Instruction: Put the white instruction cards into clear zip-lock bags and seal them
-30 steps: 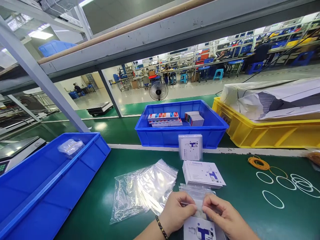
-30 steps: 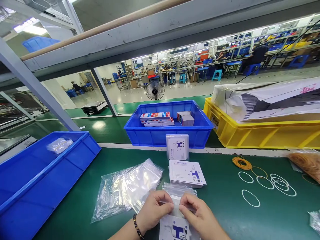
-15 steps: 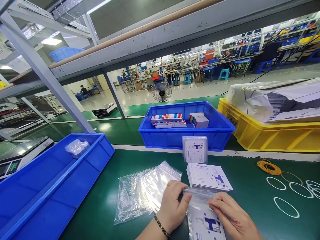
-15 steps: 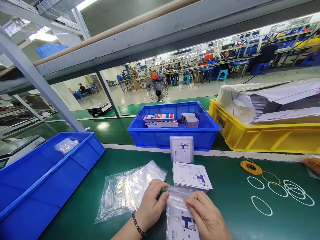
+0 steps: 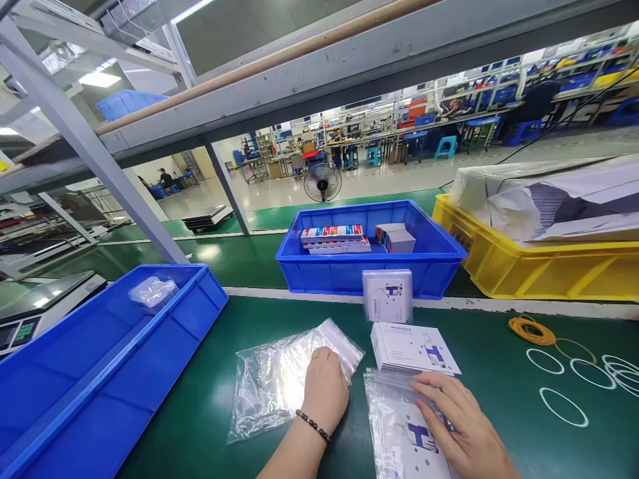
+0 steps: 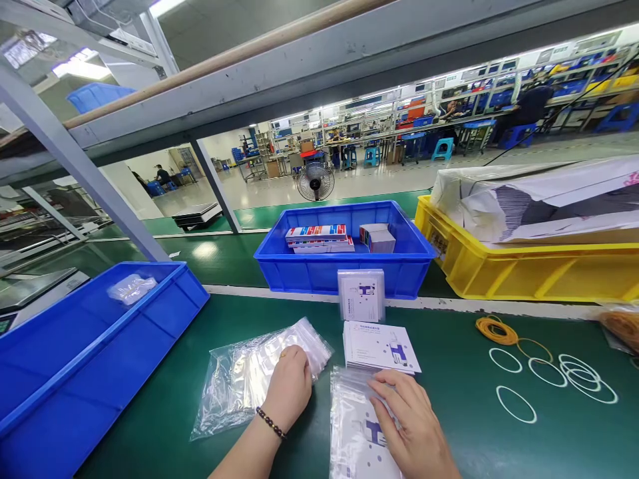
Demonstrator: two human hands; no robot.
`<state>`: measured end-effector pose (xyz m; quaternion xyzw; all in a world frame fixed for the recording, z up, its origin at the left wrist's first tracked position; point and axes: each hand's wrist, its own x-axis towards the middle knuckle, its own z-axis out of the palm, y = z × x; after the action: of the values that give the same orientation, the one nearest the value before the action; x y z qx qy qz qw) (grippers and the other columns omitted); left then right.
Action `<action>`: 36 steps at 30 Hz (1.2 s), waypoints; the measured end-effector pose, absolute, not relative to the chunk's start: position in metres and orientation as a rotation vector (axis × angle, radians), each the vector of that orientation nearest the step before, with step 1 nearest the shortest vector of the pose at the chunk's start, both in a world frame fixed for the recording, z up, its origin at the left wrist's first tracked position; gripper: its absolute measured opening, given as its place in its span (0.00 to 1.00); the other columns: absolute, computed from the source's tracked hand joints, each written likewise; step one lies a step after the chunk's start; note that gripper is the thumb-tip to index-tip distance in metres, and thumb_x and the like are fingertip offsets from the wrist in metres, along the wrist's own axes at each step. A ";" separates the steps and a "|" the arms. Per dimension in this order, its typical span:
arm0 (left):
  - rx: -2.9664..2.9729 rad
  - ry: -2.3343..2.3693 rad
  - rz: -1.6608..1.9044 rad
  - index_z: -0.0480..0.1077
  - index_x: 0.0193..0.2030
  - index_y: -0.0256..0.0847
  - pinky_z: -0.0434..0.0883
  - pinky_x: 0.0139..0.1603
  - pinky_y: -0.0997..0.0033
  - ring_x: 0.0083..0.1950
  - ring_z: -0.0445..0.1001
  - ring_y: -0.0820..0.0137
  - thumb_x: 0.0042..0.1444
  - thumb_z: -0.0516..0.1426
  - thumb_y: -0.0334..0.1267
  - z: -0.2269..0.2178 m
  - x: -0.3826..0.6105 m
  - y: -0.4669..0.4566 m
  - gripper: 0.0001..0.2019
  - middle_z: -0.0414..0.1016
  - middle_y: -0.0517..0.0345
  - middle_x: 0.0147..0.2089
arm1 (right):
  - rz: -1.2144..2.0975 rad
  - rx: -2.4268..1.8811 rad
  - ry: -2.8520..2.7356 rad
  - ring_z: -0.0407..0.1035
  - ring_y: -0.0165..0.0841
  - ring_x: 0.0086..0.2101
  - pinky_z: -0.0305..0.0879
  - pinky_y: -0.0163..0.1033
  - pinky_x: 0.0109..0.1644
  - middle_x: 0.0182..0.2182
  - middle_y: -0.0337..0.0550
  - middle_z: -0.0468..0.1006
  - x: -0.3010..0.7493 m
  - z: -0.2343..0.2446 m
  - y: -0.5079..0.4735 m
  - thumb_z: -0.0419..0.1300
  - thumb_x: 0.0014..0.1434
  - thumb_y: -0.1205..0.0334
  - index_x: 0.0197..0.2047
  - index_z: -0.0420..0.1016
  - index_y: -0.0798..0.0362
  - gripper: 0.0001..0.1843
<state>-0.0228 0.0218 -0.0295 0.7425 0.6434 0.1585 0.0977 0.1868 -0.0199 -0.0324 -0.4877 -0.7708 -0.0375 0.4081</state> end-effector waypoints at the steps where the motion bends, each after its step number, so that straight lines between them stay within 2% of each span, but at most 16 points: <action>1: 2.177 1.906 0.463 0.65 0.31 0.35 0.64 0.41 0.64 0.40 0.64 0.63 0.48 0.46 0.21 -0.028 -0.023 0.021 0.10 0.66 0.50 0.35 | -0.082 -1.222 -1.947 0.73 0.37 0.34 0.70 0.39 0.34 0.32 0.45 0.78 0.186 -0.031 -0.020 0.49 0.59 0.51 0.35 0.75 0.49 0.16; 3: 2.145 1.905 0.446 0.65 0.35 0.35 0.63 0.42 0.64 0.42 0.63 0.61 0.49 0.51 0.26 -0.025 -0.023 0.021 0.07 0.66 0.49 0.39 | -0.053 -1.206 -1.954 0.73 0.36 0.33 0.71 0.38 0.33 0.31 0.45 0.78 0.184 -0.028 -0.020 0.49 0.59 0.52 0.34 0.75 0.49 0.15; 6: 2.131 1.925 0.375 0.65 0.40 0.34 0.62 0.44 0.62 0.47 0.61 0.58 0.48 0.55 0.29 -0.022 -0.023 0.020 0.11 0.65 0.47 0.43 | -0.025 -1.166 -1.952 0.73 0.35 0.33 0.71 0.37 0.32 0.31 0.45 0.78 0.182 -0.027 -0.020 0.50 0.60 0.55 0.35 0.74 0.50 0.13; 12: 2.115 1.887 0.151 0.67 0.36 0.32 0.61 0.42 0.64 0.43 0.65 0.59 0.49 0.47 0.21 -0.023 -0.023 0.023 0.11 0.69 0.45 0.39 | 0.071 -1.167 -1.956 0.73 0.36 0.33 0.72 0.37 0.32 0.30 0.44 0.78 0.181 -0.026 -0.021 0.50 0.59 0.55 0.33 0.74 0.49 0.13; 16: 2.136 1.844 0.123 0.68 0.37 0.31 0.61 0.41 0.65 0.43 0.66 0.59 0.49 0.47 0.21 -0.021 -0.020 0.022 0.12 0.70 0.44 0.39 | 0.145 -1.183 -1.958 0.73 0.36 0.32 0.72 0.37 0.32 0.30 0.45 0.78 0.179 -0.024 -0.021 0.50 0.59 0.53 0.33 0.74 0.49 0.14; 21: 2.054 1.935 0.286 0.65 0.40 0.35 0.62 0.41 0.67 0.43 0.67 0.63 0.57 0.46 0.31 -0.010 -0.022 0.021 0.08 0.70 0.48 0.41 | 0.170 -1.192 -1.957 0.73 0.37 0.32 0.72 0.39 0.33 0.29 0.45 0.78 0.180 -0.024 -0.021 0.49 0.59 0.52 0.32 0.74 0.49 0.16; 24: 1.981 2.005 0.142 0.62 0.45 0.34 0.62 0.40 0.65 0.43 0.69 0.60 0.55 0.50 0.36 -0.007 -0.025 0.022 0.12 0.70 0.46 0.41 | 0.196 -1.193 -1.964 0.73 0.37 0.32 0.72 0.39 0.32 0.29 0.45 0.78 0.180 -0.025 -0.021 0.49 0.59 0.52 0.32 0.74 0.49 0.16; 27: 2.044 1.965 0.009 0.60 0.48 0.34 0.62 0.40 0.65 0.43 0.69 0.59 0.52 0.50 0.29 -0.011 -0.026 0.023 0.14 0.70 0.45 0.43 | 0.203 -1.164 -1.966 0.73 0.36 0.31 0.72 0.38 0.32 0.29 0.45 0.77 0.179 -0.025 -0.022 0.50 0.59 0.54 0.33 0.73 0.49 0.14; 30: 2.093 1.907 0.043 0.61 0.45 0.36 0.63 0.39 0.67 0.42 0.69 0.61 0.47 0.50 0.22 -0.016 -0.025 0.023 0.17 0.71 0.47 0.42 | 0.191 -1.112 -1.948 0.73 0.36 0.30 0.72 0.37 0.30 0.28 0.44 0.77 0.178 -0.026 -0.021 0.50 0.59 0.55 0.33 0.72 0.49 0.12; 36: 2.209 1.710 0.411 0.63 0.42 0.38 0.65 0.37 0.65 0.39 0.70 0.62 0.52 0.45 0.25 -0.016 -0.019 0.016 0.12 0.72 0.50 0.37 | 0.289 -1.140 -1.967 0.72 0.35 0.31 0.71 0.36 0.31 0.28 0.44 0.77 0.176 -0.024 -0.022 0.50 0.60 0.56 0.32 0.73 0.49 0.12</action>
<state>-0.0194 0.0157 -0.0163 0.7726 0.5979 0.1438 0.1581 0.1757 -0.0220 -0.0237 -0.4531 -0.7820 0.1150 0.4123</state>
